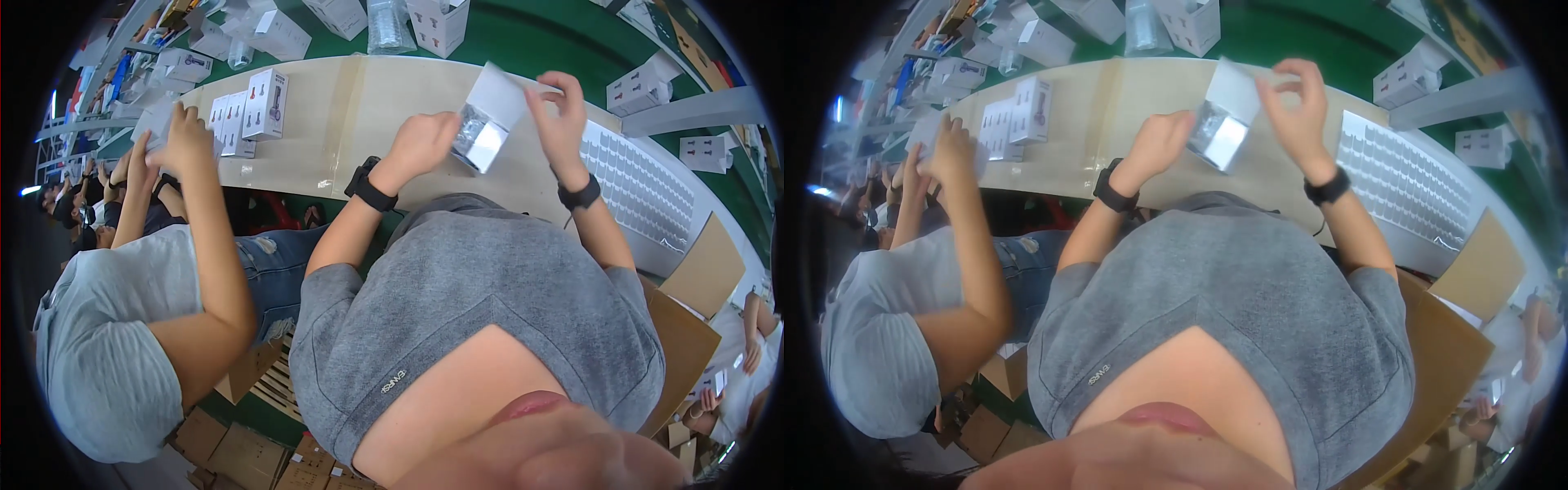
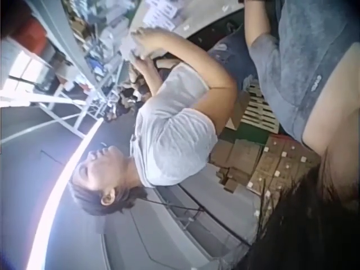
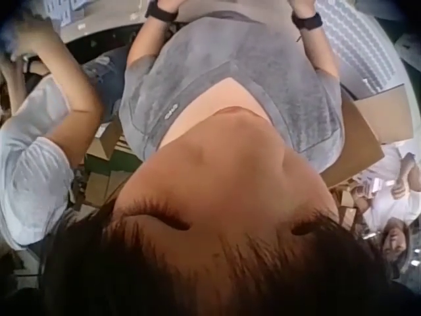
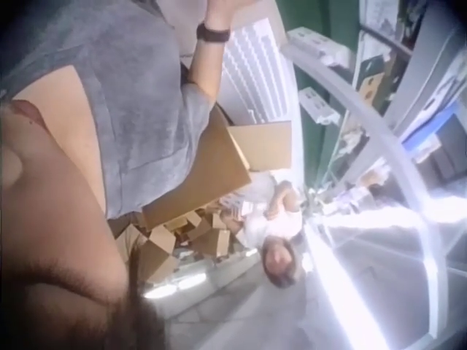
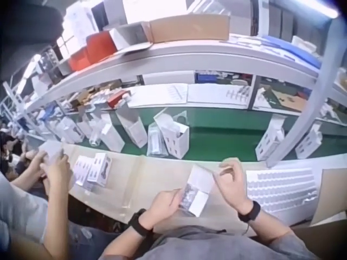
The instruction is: The person packages handheld fans by hand, placing each fan into a plastic sleeve, sliding it into a cardboard box, and tucking in the box flaps. They then stack the boxed fans on the table and eventually place them into a larger shipping carton.
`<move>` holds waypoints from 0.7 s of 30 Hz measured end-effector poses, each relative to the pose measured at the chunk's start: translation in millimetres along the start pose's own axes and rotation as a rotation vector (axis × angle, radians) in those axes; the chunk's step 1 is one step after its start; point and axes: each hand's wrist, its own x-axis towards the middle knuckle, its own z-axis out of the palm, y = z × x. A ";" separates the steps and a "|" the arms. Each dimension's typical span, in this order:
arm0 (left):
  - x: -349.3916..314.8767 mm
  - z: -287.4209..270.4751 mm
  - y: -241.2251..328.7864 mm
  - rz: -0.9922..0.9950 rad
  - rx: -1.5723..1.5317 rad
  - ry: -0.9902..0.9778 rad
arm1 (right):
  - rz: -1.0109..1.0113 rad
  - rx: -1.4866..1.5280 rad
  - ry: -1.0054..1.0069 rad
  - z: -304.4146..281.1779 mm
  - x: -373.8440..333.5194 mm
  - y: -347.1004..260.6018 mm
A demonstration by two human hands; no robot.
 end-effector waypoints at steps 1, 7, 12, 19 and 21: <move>0.3 -0.3 -3.1 -0.002 0.003 0.001 | -0.001 0.003 -0.001 -2.2 -5.8 -9.6; -7.4 0.2 -3.6 -0.198 -0.014 0.099 | -0.652 -0.492 -0.676 -4.7 -29.4 -33.1; -13.6 1.9 -3.1 -0.363 0.029 0.141 | -0.612 -0.396 -0.503 -30.1 -55.4 -6.6; 1.1 14.4 28.2 0.367 0.316 0.151 | -0.481 -0.444 -0.468 -28.4 -55.8 0.8; 0.9 12.3 29.3 0.392 0.360 0.017 | -0.519 -0.438 -0.508 -20.2 -41.8 -9.3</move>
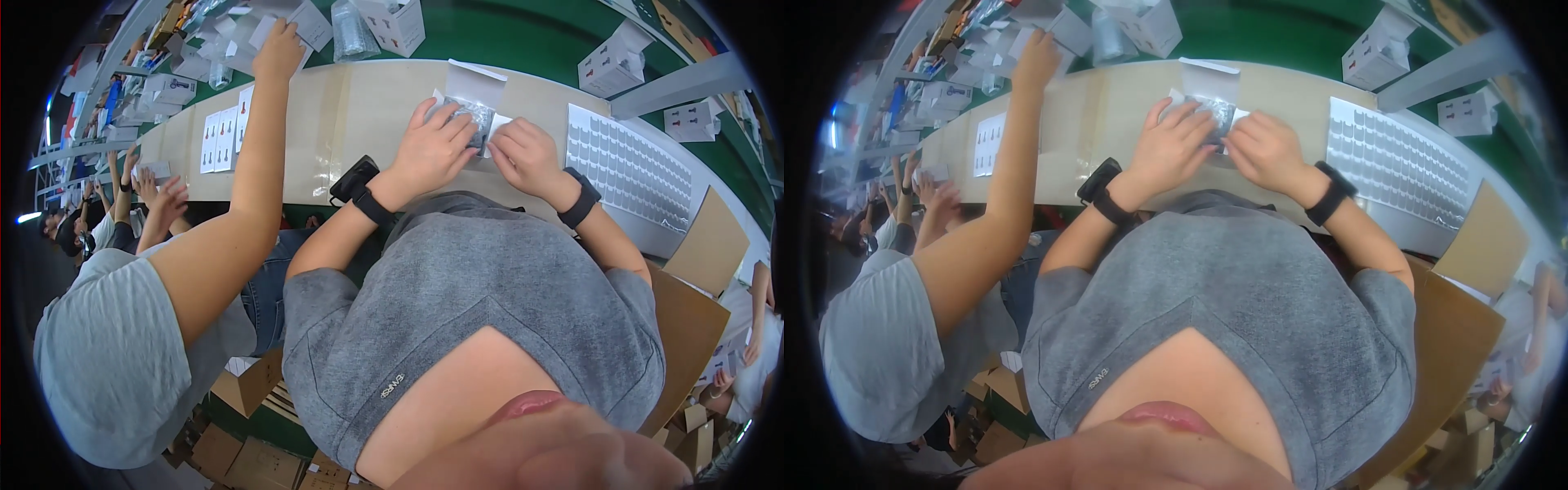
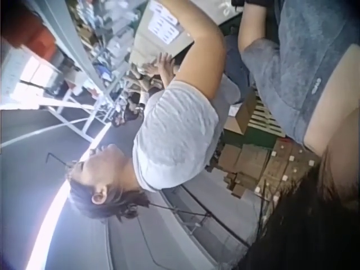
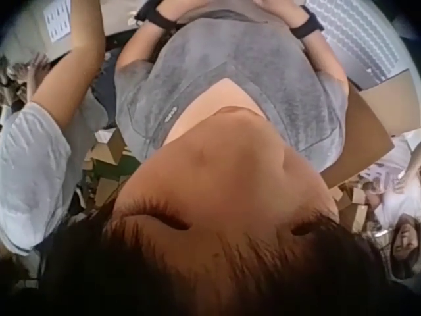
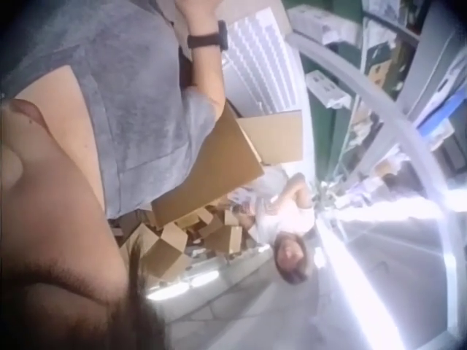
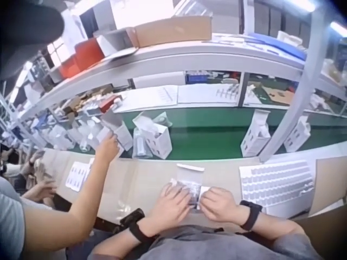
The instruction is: The person packages handheld fans by hand, placing each fan into a plastic sleeve, sliding it into a cardboard box, and tucking in the box flaps. They then stack the boxed fans on the table and eventually place them into a larger shipping carton.
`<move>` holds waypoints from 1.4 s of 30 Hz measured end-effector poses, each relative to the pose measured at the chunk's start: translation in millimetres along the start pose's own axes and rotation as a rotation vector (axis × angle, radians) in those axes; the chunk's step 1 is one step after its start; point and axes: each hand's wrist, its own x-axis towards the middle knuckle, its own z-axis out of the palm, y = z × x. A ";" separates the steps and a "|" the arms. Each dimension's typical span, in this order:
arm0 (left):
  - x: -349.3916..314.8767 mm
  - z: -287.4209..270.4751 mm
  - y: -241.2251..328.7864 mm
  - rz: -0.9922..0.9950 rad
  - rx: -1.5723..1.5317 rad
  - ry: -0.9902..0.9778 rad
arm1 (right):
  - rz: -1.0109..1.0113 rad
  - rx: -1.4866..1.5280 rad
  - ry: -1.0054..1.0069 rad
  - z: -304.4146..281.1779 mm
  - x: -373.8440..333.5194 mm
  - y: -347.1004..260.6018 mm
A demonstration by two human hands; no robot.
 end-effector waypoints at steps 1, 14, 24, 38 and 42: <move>-0.8 -2.7 0.3 -0.038 0.024 -0.010 | -0.043 0.002 -0.036 -3.3 10.9 -2.2; 19.6 -16.9 -11.4 0.029 0.263 -0.259 | -0.080 -0.169 -0.422 -18.1 31.9 21.3; 46.5 0.5 -17.6 0.069 0.127 -0.367 | -0.140 0.032 -0.195 -19.1 9.5 25.5; -0.8 -56.6 -35.2 -0.229 -0.732 0.169 | -0.082 0.244 0.122 -53.3 43.5 -35.0; -10.4 -60.0 -26.9 -0.301 -0.978 0.341 | -0.090 0.348 0.059 -64.7 60.6 -48.0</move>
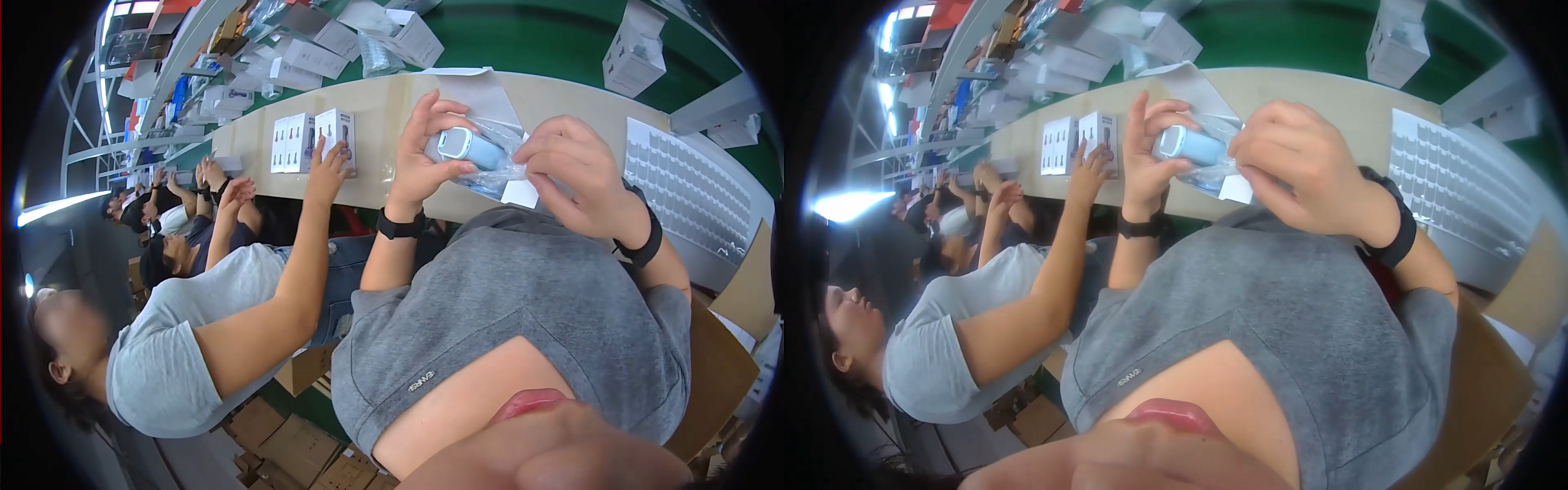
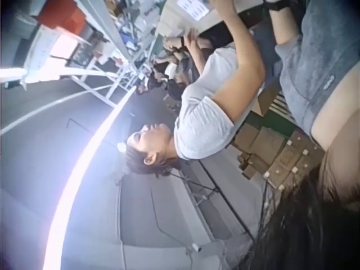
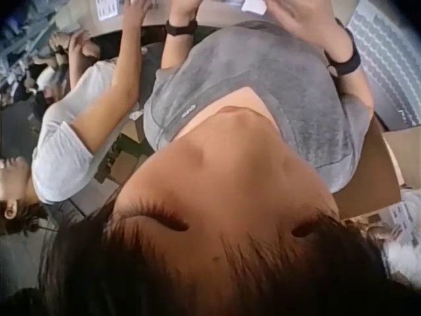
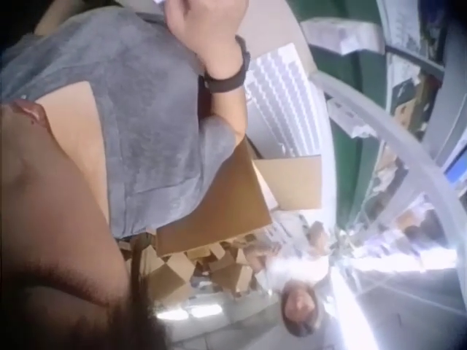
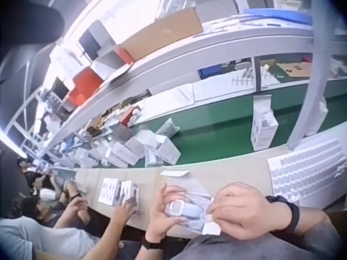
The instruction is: The person packages handheld fans by hand, placing each fan into a plastic sleeve, sliding it into a cardboard box, and tucking in the box flaps. They then stack the boxed fans on the table and eventually place them into a larger shipping carton.
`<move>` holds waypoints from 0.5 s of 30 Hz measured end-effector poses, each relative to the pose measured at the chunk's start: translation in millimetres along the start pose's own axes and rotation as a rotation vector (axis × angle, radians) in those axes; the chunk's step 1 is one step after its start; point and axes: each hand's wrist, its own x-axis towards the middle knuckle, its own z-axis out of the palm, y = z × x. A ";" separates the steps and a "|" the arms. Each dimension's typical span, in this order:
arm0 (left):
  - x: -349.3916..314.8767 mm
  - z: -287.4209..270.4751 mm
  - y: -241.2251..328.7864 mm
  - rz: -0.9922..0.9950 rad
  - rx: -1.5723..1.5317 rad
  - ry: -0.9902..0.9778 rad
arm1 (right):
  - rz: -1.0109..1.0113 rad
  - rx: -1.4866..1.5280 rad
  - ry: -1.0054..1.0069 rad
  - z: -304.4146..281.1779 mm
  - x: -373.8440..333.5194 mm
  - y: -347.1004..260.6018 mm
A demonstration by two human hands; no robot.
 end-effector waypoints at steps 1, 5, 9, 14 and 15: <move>-1.8 0.5 1.2 0.008 -0.077 0.037 | 0.023 0.042 -0.037 -0.8 1.3 0.8; -2.9 2.3 4.7 -0.008 -0.062 0.105 | 0.102 0.151 -0.016 2.1 10.7 3.0; 4.3 11.8 11.5 -0.030 0.087 0.223 | 0.253 0.265 0.123 16.6 7.0 19.3; 38.0 11.1 21.4 0.196 0.676 0.120 | 0.488 0.400 0.128 40.6 -1.0 64.0; 44.0 5.1 17.0 0.257 0.733 0.228 | 0.511 0.407 0.189 43.7 5.1 73.0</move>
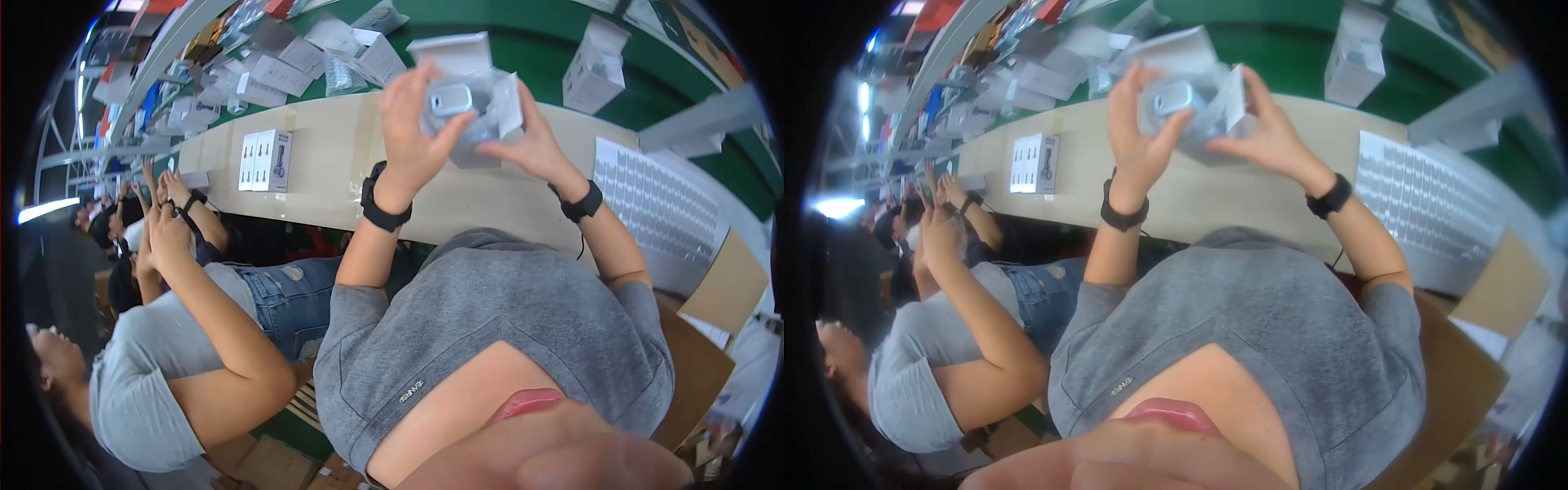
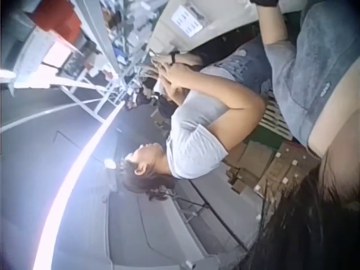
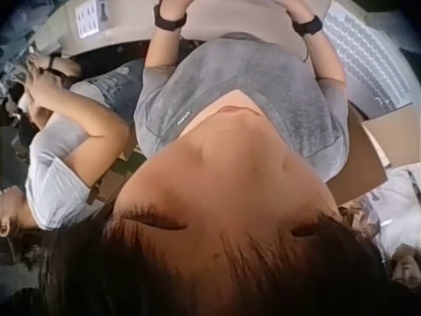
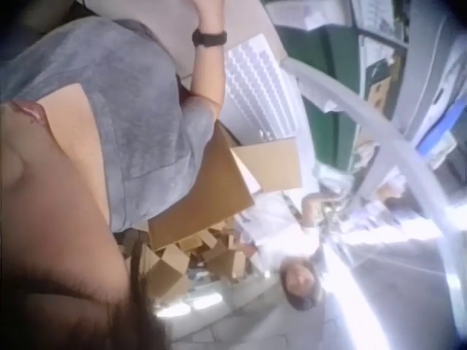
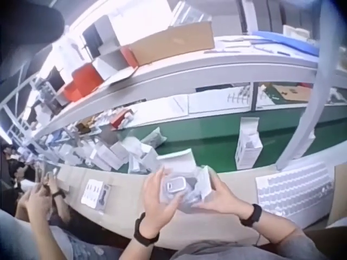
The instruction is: The person packages handheld fans by hand, placing each fan into a plastic sleeve, sliding it into a cardboard box, and tucking in the box flaps. They then stack the boxed fans on the table and eventually place them into a larger shipping carton.
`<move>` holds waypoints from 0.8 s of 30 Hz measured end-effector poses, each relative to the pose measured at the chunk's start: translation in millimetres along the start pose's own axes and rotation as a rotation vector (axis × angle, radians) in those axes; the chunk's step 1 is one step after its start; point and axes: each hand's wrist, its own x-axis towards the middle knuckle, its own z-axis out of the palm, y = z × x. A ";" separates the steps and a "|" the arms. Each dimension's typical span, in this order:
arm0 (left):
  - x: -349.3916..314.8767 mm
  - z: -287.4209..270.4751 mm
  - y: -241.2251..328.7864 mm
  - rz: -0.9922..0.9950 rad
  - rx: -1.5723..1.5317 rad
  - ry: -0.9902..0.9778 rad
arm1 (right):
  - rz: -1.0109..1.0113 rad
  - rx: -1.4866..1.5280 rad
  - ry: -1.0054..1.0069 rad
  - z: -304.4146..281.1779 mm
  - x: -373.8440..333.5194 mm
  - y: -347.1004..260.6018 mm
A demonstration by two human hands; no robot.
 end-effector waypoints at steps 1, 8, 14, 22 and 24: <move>5.9 -0.9 -12.5 0.026 0.069 0.111 | -0.018 -0.011 -0.028 0.8 15.5 7.4; -88.2 -50.4 -139.3 -0.482 0.421 0.347 | -0.093 -0.290 0.310 -27.0 127.4 84.5; -146.0 -143.9 -199.5 -1.339 0.894 0.217 | 0.044 -0.847 0.011 -16.8 95.5 82.8; -200.9 -180.1 -270.3 -1.316 1.000 0.070 | 0.266 -0.658 -0.265 -16.9 -46.2 2.7; -194.3 -164.6 -269.6 -1.220 0.993 0.091 | 0.467 -0.540 -0.097 -13.7 -64.2 -14.4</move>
